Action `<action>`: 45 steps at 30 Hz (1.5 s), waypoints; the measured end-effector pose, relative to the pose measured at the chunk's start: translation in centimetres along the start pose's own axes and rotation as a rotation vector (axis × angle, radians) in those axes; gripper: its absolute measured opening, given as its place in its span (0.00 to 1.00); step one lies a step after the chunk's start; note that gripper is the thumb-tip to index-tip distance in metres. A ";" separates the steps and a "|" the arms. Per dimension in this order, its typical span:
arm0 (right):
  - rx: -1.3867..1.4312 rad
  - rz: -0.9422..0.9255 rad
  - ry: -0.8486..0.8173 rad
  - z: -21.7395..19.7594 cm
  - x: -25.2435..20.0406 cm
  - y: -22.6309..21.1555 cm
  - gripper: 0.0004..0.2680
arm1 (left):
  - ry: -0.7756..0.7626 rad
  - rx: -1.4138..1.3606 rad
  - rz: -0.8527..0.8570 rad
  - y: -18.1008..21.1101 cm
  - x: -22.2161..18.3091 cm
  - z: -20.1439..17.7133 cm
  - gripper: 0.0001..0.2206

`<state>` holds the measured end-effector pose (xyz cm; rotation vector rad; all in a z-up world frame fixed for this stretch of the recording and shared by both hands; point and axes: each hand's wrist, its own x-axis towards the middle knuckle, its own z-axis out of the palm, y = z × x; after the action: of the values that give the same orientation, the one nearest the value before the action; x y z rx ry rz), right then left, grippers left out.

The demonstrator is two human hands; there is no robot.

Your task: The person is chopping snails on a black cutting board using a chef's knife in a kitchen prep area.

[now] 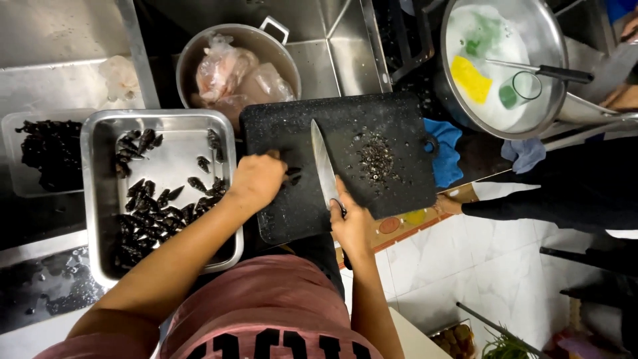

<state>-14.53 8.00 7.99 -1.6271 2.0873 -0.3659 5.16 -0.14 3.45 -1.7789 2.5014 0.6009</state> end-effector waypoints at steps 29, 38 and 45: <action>-0.231 -0.142 0.185 4.4 3.8 1.1 0.21 | 0.153 -0.212 0.053 3.3 1.8 2.6 0.07; -0.298 -0.308 0.549 3.5 1.9 -0.3 0.19 | 0.170 -0.298 0.016 3.6 1.5 3.1 0.06; -0.353 -0.183 0.222 4.5 2.4 0.5 0.21 | 0.114 -0.302 -0.001 3.0 1.5 2.8 0.07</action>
<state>-13.11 6.15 3.46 -2.0752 2.2707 -0.2561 1.34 0.24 1.37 -1.9592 2.5988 0.9484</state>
